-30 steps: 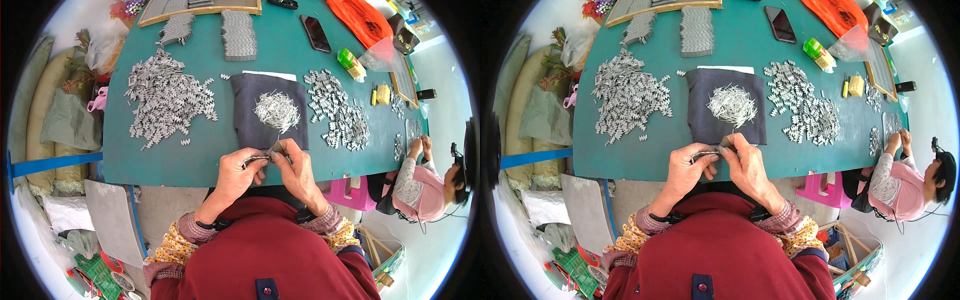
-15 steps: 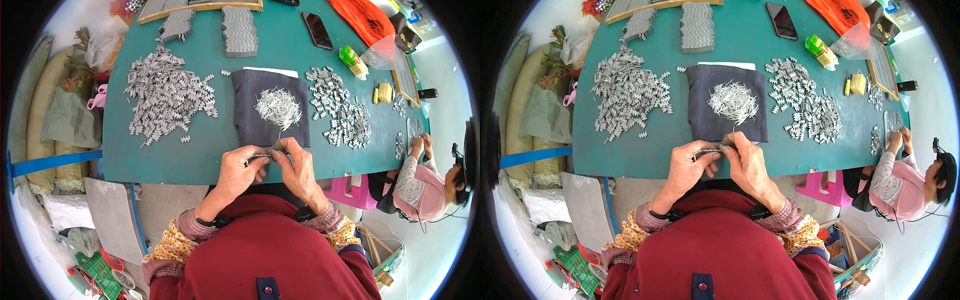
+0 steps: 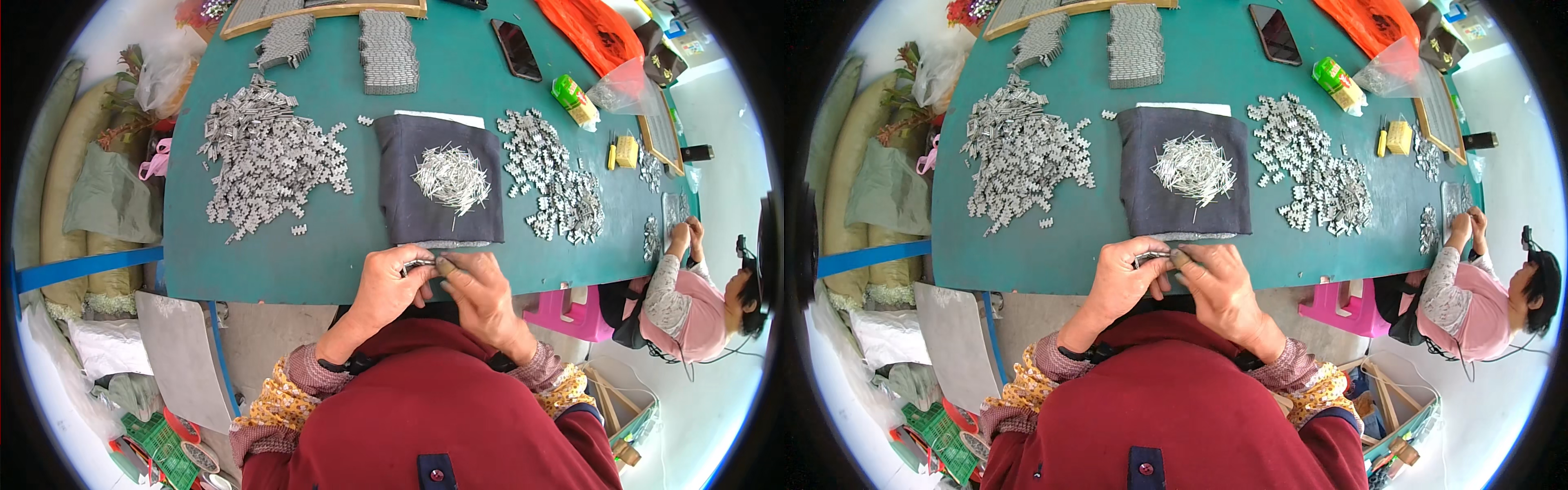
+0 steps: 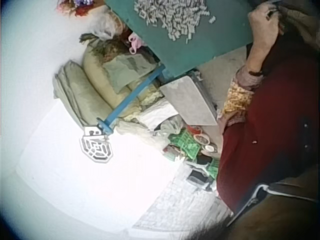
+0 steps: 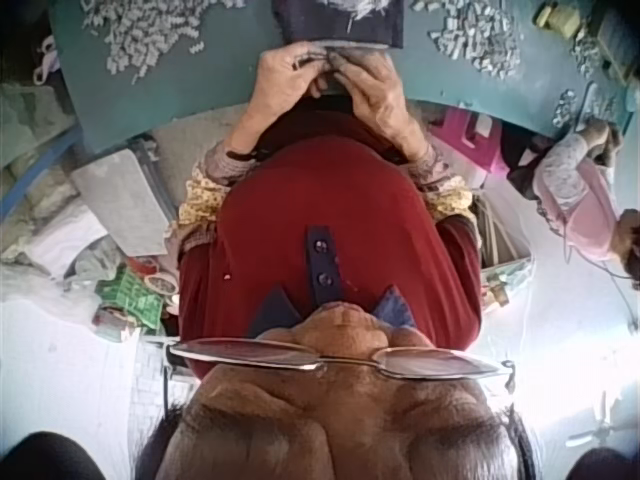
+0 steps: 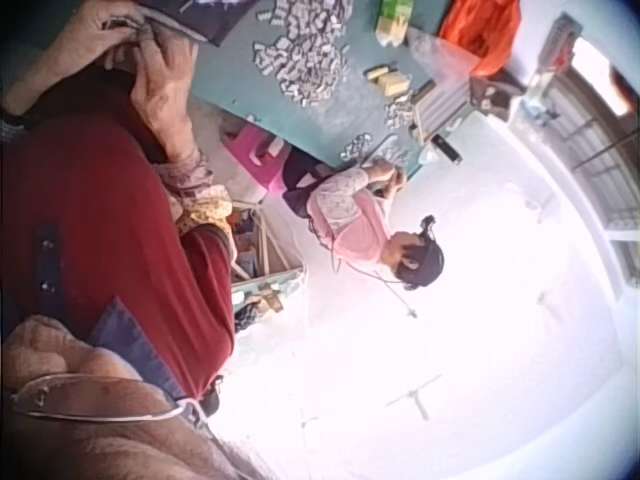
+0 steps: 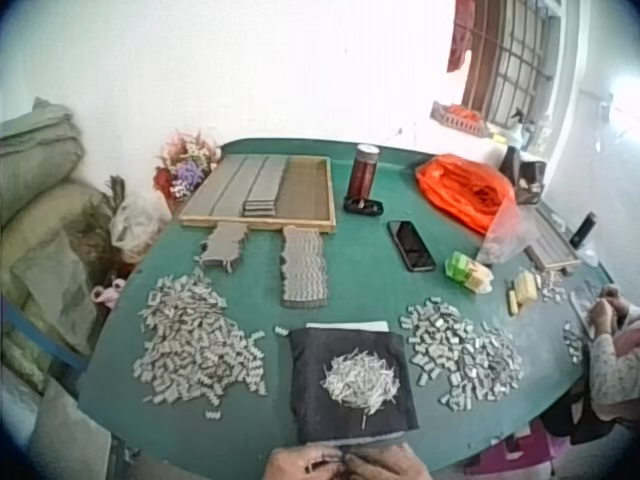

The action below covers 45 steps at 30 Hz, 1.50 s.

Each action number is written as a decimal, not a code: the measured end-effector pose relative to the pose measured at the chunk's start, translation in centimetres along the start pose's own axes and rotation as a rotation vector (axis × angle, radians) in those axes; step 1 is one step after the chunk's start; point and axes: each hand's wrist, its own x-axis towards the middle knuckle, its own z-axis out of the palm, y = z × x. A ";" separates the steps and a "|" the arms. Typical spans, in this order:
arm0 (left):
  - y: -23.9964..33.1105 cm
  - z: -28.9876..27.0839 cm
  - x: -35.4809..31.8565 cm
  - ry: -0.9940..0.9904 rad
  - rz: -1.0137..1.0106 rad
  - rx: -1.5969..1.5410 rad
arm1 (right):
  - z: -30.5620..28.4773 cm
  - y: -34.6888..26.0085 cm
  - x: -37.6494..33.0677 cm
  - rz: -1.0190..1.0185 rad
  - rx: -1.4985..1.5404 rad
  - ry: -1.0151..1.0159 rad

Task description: Assembling small metal components on a workbench in a factory setting.

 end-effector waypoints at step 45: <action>0.1 0.5 0.1 0.014 0.045 0.083 | 0.8 0.3 1.7 0.498 0.376 -0.004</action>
